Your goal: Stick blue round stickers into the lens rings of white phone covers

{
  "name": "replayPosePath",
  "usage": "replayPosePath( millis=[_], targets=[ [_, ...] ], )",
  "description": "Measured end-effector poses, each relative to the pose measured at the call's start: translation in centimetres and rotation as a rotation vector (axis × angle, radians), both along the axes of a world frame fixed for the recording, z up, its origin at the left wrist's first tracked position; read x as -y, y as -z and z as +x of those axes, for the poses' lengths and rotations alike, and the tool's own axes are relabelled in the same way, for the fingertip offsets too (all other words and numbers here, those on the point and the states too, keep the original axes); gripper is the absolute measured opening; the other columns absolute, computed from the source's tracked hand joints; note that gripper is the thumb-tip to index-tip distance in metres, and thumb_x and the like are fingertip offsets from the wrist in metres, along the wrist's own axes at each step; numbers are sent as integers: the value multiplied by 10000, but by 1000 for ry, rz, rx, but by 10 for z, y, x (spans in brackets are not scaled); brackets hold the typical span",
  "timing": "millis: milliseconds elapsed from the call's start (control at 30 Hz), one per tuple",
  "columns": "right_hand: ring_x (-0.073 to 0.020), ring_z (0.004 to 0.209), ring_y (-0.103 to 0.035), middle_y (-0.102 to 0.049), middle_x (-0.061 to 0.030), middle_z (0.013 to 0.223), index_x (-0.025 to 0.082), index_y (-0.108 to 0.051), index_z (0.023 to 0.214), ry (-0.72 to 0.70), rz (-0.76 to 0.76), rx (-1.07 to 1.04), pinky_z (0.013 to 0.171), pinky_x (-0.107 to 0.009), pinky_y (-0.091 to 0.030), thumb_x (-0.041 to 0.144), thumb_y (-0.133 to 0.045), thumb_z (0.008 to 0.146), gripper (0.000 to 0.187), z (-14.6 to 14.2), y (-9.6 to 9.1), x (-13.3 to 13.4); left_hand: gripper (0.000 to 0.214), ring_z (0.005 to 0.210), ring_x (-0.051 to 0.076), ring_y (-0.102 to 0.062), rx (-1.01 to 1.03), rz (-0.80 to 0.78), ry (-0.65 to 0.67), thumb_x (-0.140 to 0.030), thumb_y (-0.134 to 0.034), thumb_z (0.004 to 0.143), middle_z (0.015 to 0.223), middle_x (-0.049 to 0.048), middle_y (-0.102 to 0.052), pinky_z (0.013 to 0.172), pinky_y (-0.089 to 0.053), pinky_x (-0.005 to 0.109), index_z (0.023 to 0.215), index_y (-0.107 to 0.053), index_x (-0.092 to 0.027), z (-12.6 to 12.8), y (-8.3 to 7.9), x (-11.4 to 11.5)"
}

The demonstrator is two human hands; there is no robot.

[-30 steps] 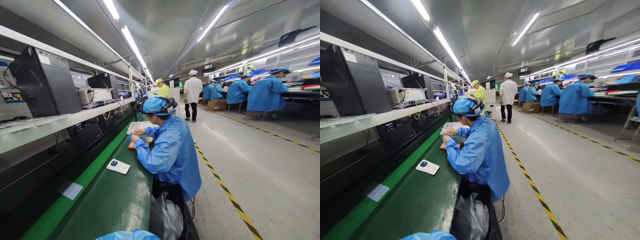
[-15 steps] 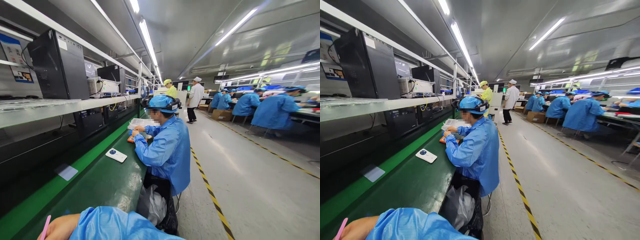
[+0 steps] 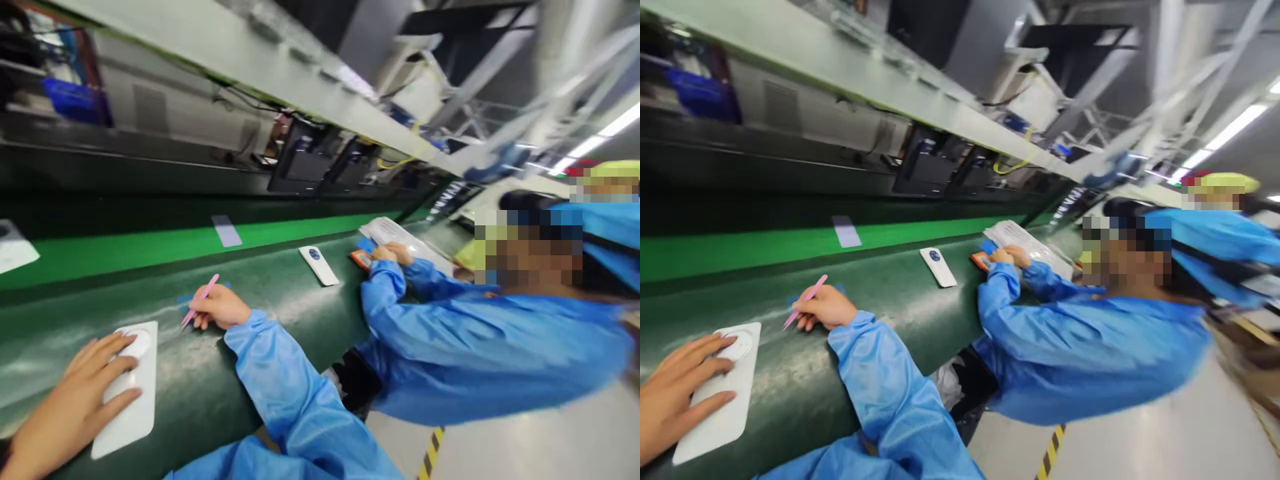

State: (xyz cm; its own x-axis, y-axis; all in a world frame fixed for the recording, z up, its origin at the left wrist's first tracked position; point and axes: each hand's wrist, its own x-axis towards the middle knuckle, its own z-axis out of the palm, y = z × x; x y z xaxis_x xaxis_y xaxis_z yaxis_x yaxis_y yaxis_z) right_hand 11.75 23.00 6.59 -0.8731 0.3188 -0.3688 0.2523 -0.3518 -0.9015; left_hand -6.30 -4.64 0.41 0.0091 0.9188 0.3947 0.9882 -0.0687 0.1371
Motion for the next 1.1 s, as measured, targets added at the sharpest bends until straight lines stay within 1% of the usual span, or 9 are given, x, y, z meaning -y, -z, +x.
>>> replayPosePath(
  millis=[67,167,267,400,467,633,833,967,1100],
  targets=[
    [-116,524,-632,-696,-6,622,194,-579,756,14,46,-17,488,-184,-515,391,-945,805,419,7,-1,-1,357,1272,314,-750,8,40,-13,-633,-594,1010,1396,-4,-815,1080,-632,479,1063,-833,-373,10,-11,-1],
    [-124,502,-630,-691,7,601,210,-559,770,41,161,-4,485,-196,-512,387,-935,813,417,12,-2,-1,372,1228,340,-764,25,83,-18,-647,-593,1014,1348,11,-832,1051,-649,500,1054,-814,-351,20,-22,-9],
    [-126,513,-643,-703,6,615,213,-565,788,116,259,26,502,-202,-524,354,-909,842,375,10,-3,-3,384,1208,345,-774,51,108,-24,-678,-602,1004,1333,13,-837,1070,-647,504,1063,-808,-359,29,-25,-12],
    [-118,531,-652,-699,12,619,210,-571,797,193,309,52,557,-206,-560,288,-877,890,329,-2,-6,-7,357,1246,319,-781,70,89,-6,-656,-597,1040,1364,8,-830,1151,-617,525,1060,-798,-362,33,-26,-10],
    [-122,532,-658,-697,8,618,208,-567,787,184,302,88,547,-204,-556,280,-889,887,344,-5,-7,-8,324,1260,308,-782,89,74,1,-627,-607,1043,1378,6,-826,1203,-584,527,1053,-794,-362,32,-26,-9],
    [-136,542,-680,-703,-11,622,202,-555,781,194,198,116,521,-198,-554,248,-877,887,342,-2,-6,-8,245,1341,284,-752,105,22,5,-553,-630,1044,1407,7,-815,1285,-510,486,1074,-799,-377,34,-22,-11],
    [-125,513,-671,-673,11,581,204,-559,780,218,149,110,471,-164,-516,266,-881,869,340,0,-5,-9,280,1356,288,-750,167,-34,23,-552,-610,1052,1373,43,-828,1270,-534,499,1048,-806,-353,39,-27,-18],
    [-126,540,-681,-703,-5,615,201,-562,794,223,145,124,492,-172,-543,237,-858,877,310,0,-7,-8,336,1370,290,-742,191,-32,25,-580,-568,1072,1349,45,-835,1253,-558,514,1006,-794,-340,39,-33,-19],
    [-141,562,-697,-698,-13,615,199,-565,796,216,149,147,518,-192,-572,282,-881,889,340,0,-6,-8,324,1373,288,-739,192,-31,33,-559,-555,1076,1348,36,-833,1240,-572,519,1011,-791,-347,38,-37,-19]
  ],
)
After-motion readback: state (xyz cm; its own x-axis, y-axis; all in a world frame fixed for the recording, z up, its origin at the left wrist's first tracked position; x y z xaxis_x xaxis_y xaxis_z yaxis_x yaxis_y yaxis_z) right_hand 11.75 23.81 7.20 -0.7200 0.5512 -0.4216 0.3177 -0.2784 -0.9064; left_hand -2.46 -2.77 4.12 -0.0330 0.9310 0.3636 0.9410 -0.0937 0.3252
